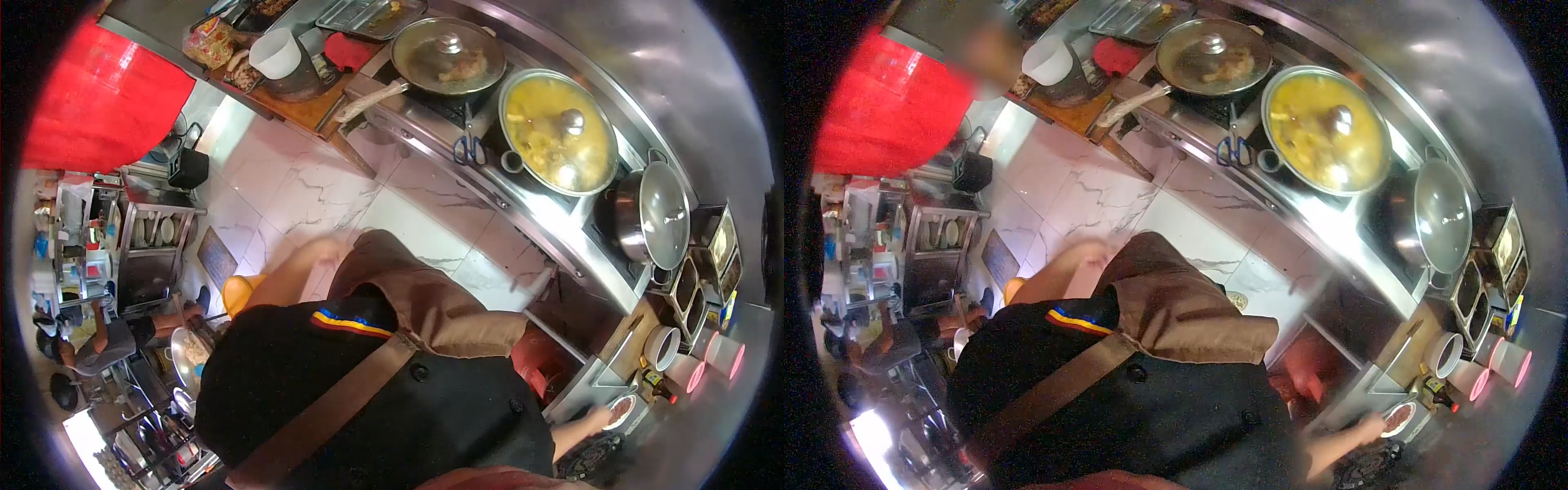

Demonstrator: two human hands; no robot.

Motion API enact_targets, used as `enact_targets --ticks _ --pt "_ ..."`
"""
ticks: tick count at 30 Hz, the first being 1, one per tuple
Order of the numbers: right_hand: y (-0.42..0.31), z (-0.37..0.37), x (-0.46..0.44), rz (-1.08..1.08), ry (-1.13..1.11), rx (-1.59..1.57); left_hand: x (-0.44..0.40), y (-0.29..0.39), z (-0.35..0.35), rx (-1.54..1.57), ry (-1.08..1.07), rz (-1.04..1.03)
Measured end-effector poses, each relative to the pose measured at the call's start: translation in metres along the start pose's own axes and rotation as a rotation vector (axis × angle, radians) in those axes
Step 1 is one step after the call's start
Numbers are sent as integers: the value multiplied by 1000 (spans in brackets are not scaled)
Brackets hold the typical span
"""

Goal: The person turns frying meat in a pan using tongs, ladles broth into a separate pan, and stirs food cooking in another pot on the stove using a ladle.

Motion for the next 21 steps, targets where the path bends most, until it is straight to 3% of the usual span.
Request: enact_targets --ticks 1,3,4,5,6,7,8,9,10,12,14,16,17,18,19,20,21 --pt "-21 -15 14 -6 -3 6 -10 -3 44 -80 223 32" --pt "-90 -76 55 412 -32 18 1 23 162 27 714 35" --pt "-123 -107 87 662 -196 -507 13 44 221 96 948 6" --pt "-164 -96 168 671 -337 -557 -12 50 266 247 1128 -253" --pt "-174 -164 173 816 -448 -592 -25 79 310 166 1143 -370" --pt "-183 -199 211 745 -594 -701 -32 109 347 84 1148 -489" --pt "-199 -171 283 836 -523 -549 -53 128 377 62 1121 -550" --pt "-194 -214 306 833 -545 -501 -68 156 399 -187 1158 -592" --pt "-202 -183 372 830 -609 -445 -84 175 409 -434 1181 -622" --pt "-194 -188 441 802 -820 -378 -117 194 417 -543 1026 -664" --pt "-165 -210 469 722 -871 -427 -154 193 411 -877 792 -531" --pt "-123 -207 477 553 -804 -382 -160 201 423 -898 838 -661" --pt "-88 -238 470 461 -797 -380 -185 194 432 -924 881 -783" --pt "-59 -248 471 358 -780 -324 -192 194 442 -804 820 -809" --pt "-36 -243 474 297 -771 -237 -179 197 458 -490 760 -628" --pt "-16 -237 475 358 -613 -201 -184 193 476 -283 839 -668" --pt "-8 -225 480 336 -644 -104 -236 169 514 -252 942 -708"
Point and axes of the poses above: each hand's wrist, its own x-axis away from the middle knuckle, its own z-axis out of the back of the hand, y = z × x, the point moved 8 cm from there along -x, towards the middle knuckle, and after that the axes turned 1 degree about -z, right-handed, at the moved point
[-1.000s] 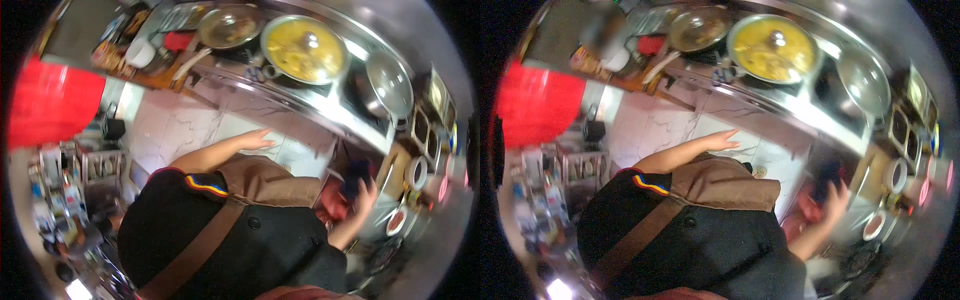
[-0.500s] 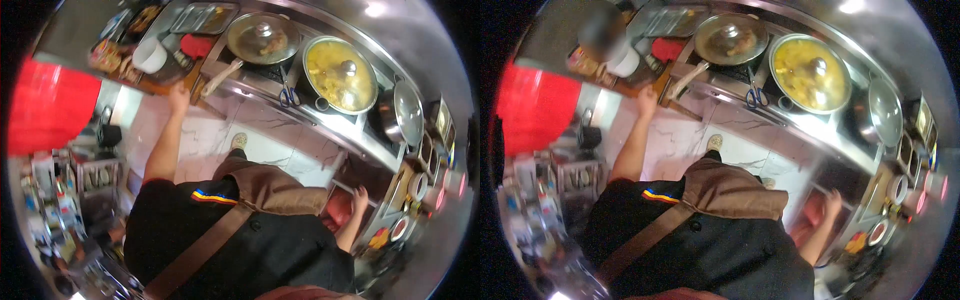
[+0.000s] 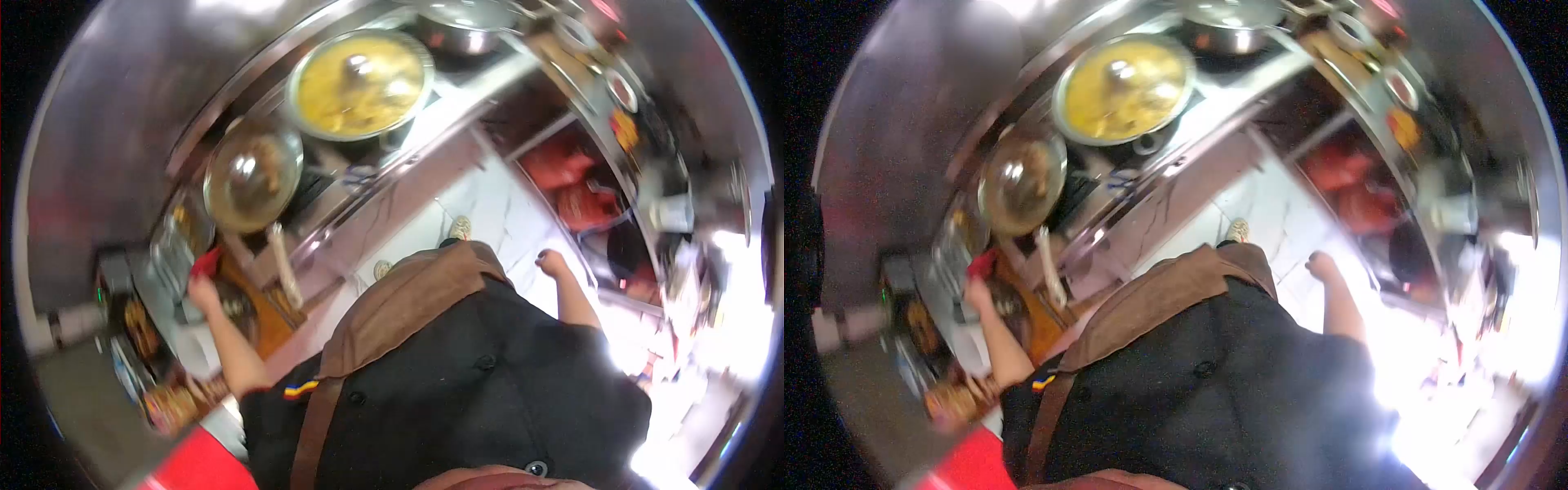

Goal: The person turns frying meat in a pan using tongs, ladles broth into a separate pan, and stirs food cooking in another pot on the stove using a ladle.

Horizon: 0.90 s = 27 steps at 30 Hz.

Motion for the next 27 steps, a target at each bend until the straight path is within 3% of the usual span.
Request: enact_targets --ticks 1,2,3,5,7,9,10,12,13,14,16,17,19,21,23,27 --pt "11 0 3 -24 44 -19 2 8 34 23 144 203" --pt "19 3 3 -23 141 -105 1 15 50 351 226 312" --pt "28 -2 1 -105 92 -249 13 76 80 617 297 405" --pt "28 3 -17 -139 97 -310 -11 133 92 417 402 92" --pt "16 19 -55 -77 137 -299 -34 203 59 311 40 -154" --pt "-3 50 -97 9 215 -332 -12 298 40 161 52 -646" --pt "-11 69 -119 36 232 -407 -12 302 31 147 52 -640" --pt "-18 126 -160 64 356 -468 -18 309 -11 273 -221 -596" --pt "-12 163 -182 97 497 -389 -32 299 -21 258 -214 -587" --pt "-10 197 -201 134 631 -311 -52 268 -38 408 -383 -431" --pt "-1 272 -228 -71 740 -372 -53 264 -40 737 -627 -67" --pt "9 305 -244 -64 873 -304 -50 261 -39 877 -696 142" --pt "33 360 -280 -156 967 -207 -37 306 -16 765 -373 36" --pt "42 405 -320 -234 763 -71 -23 351 -5 622 -384 -37" --pt "53 428 -349 -344 720 -29 -30 318 -22 547 -428 191" --pt "44 415 -362 -370 538 111 -25 346 -24 590 -490 253"
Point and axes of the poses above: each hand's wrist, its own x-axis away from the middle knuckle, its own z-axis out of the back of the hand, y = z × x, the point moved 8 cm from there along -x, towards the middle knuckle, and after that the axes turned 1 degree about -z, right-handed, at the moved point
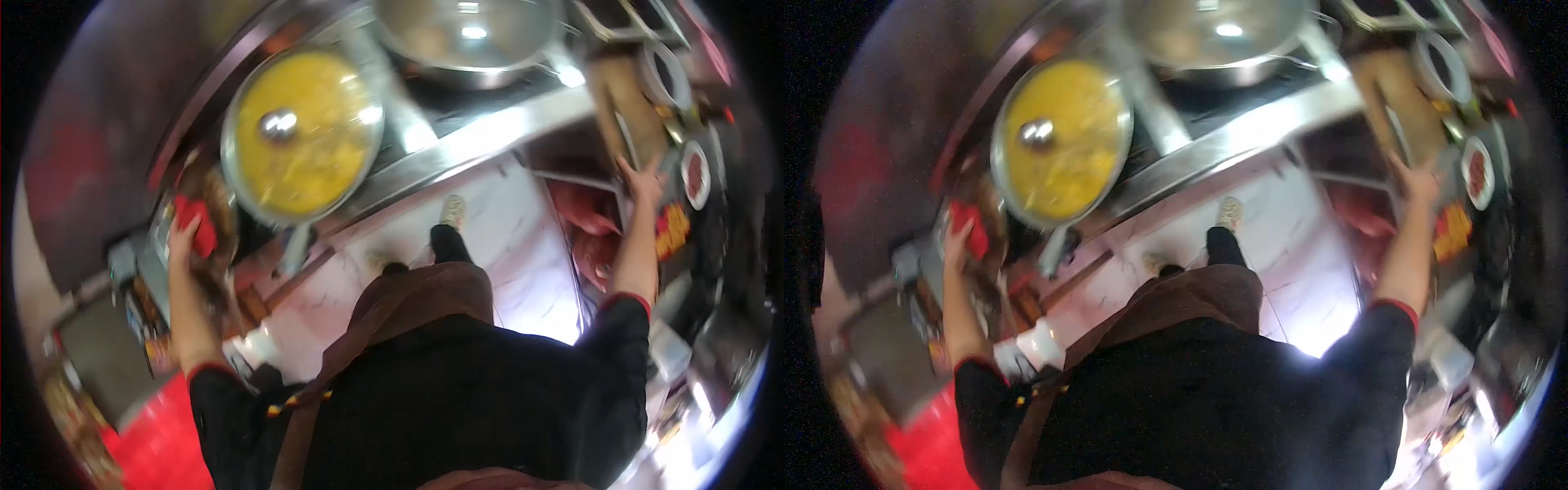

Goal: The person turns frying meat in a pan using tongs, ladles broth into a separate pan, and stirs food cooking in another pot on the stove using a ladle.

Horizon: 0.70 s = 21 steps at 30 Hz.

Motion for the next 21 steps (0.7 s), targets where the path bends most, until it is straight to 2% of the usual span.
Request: enact_targets --ticks 1,3,4,6,8,9,11,13,14,16,17,18,19,20,21 --pt "4 1 3 -1 49 -20 14 27 -21 8 -42 43" --pt "8 2 14 96 149 196 -13 -8 -3 63 -34 -7" --pt "15 -1 12 116 171 209 -15 -9 6 -52 23 -7" --pt "26 26 27 109 143 126 -38 -32 26 -108 -31 -35" --pt "38 26 22 135 105 -37 -39 -25 23 -123 6 -65" --pt "45 12 12 214 -32 18 -39 -30 26 -136 50 -73" --pt "67 7 10 284 22 46 -47 -41 32 -123 74 -106" --pt "90 2 31 193 -136 -38 -52 -49 36 -152 142 -172" --pt "99 1 46 203 -102 -16 -54 -47 35 -214 152 -205" --pt "118 -15 73 189 -161 -181 -64 -55 32 -190 128 -222" --pt "124 -13 93 336 3 -453 -33 -23 13 -103 172 -142" --pt "130 -10 114 227 -42 -510 -32 -11 26 -477 290 -223" --pt "123 1 136 288 86 -524 -28 -8 34 -492 317 -134" --pt "141 -13 138 168 113 -569 -23 -3 47 -483 359 -232" --pt "132 -4 158 139 -11 -707 -16 0 63 -459 383 -199"
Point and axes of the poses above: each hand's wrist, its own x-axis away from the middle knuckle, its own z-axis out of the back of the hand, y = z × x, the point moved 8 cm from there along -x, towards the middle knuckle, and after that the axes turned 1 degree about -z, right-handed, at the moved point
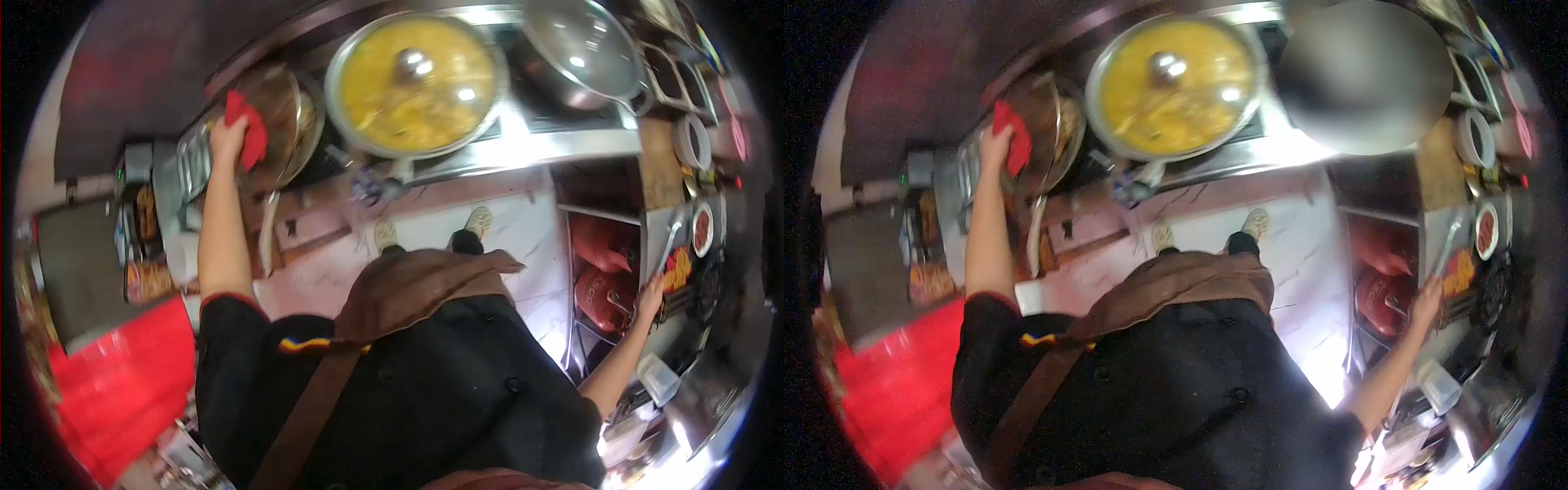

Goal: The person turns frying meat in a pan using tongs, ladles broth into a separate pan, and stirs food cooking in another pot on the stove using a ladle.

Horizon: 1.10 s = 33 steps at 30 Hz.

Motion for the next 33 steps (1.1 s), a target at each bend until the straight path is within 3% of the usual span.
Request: enact_targets --ticks 1,3,4,5,8,10,11,13,14,15,17,19,20,21,27,29,31,33 --pt "-34 5 28 -82 -90 -132 7 -14 14 288 4 80" --pt "-106 4 77 -50 -141 -571 18 -32 53 371 48 120" --pt "-146 6 92 166 -161 -553 28 -41 66 664 14 176" --pt "-213 6 130 240 -100 -553 35 -56 73 956 -22 223" --pt "-383 -4 225 707 -45 -144 45 -124 92 1156 38 309" --pt "-483 -45 307 948 -208 11 57 -164 95 1265 66 377" --pt "-506 -80 328 903 -263 106 63 -183 95 1365 135 385" --pt "-564 -143 395 1189 -253 347 73 -207 103 1478 200 382" --pt "-589 -170 428 1220 -280 527 83 -215 104 1539 181 411" --pt "-602 -203 447 1344 -257 655 92 -222 105 1600 166 442" --pt "-618 -257 465 1607 25 725 107 -222 116 1702 241 501" --pt "-632 -281 476 1639 105 806 120 -228 125 1746 216 426" --pt "-636 -290 481 1663 177 880 121 -238 128 1719 31 287" --pt "-637 -297 483 1672 180 889 135 -234 138 1667 212 394" --pt "-627 -326 475 1655 244 842 151 -235 149 1819 -41 191" --pt "-628 -332 469 1590 227 848 155 -240 151 1801 26 236" --pt "-634 -338 469 1527 237 871 158 -240 142 1915 -76 265" --pt "-642 -343 470 1526 250 849 157 -240 143 1873 -41 244"
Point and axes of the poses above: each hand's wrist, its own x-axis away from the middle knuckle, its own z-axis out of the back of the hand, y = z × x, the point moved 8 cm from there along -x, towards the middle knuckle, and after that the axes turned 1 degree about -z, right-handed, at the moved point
